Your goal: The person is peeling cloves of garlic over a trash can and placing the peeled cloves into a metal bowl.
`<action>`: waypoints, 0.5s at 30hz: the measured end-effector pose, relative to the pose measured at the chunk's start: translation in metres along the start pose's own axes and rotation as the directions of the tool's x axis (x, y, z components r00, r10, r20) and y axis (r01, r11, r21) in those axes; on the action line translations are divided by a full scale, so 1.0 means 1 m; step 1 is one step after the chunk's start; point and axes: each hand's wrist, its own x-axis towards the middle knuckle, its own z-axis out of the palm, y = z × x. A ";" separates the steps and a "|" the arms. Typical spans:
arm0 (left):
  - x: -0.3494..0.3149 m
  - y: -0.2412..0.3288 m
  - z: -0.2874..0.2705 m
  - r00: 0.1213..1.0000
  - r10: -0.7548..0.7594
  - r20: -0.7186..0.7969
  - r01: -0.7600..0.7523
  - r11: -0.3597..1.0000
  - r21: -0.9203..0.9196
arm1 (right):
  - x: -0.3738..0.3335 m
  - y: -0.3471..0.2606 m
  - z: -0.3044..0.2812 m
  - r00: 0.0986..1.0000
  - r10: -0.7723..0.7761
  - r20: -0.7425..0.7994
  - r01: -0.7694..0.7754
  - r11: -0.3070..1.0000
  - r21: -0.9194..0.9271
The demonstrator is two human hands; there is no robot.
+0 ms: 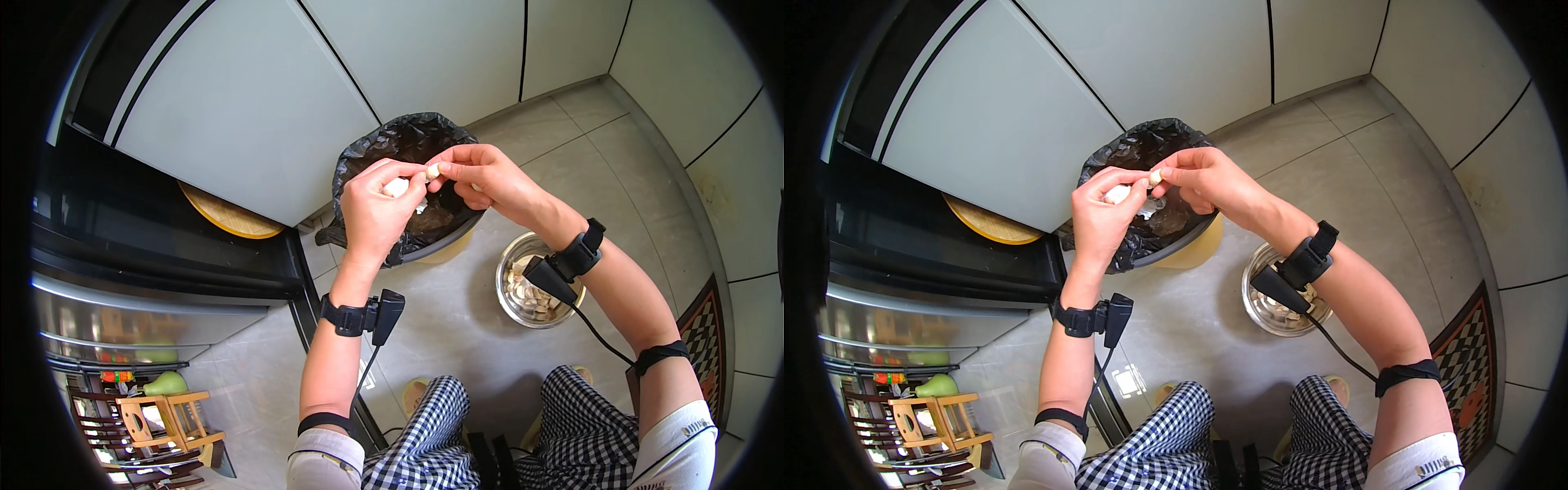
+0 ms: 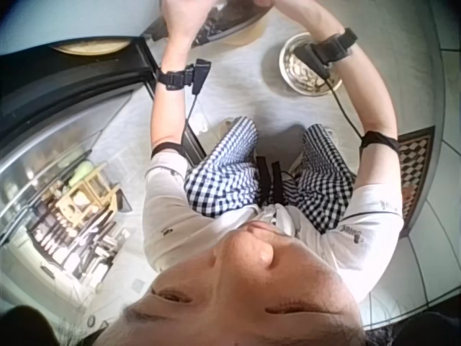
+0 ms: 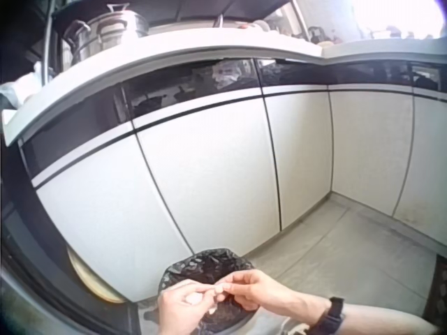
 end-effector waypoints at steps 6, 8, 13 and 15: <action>0.000 0.004 0.006 0.992 0.109 -0.067 -0.093 0.974 0.207 | 0.002 0.004 -0.002 1.000 0.000 -0.027 0.001 0.998 0.061; -0.001 0.002 0.007 0.992 0.101 -0.080 -0.088 0.986 0.143 | 0.002 0.004 -0.003 0.998 -0.008 -0.065 0.013 0.997 0.070; -0.004 0.008 0.007 0.993 0.107 -0.053 -0.096 0.980 0.172 | 0.006 0.008 -0.007 0.997 -0.002 -0.075 0.004 1.000 0.026; -0.004 0.007 0.006 0.990 0.125 -0.071 -0.105 0.967 0.231 | 0.006 0.006 0.000 0.995 -0.006 -0.097 0.004 1.000 -0.027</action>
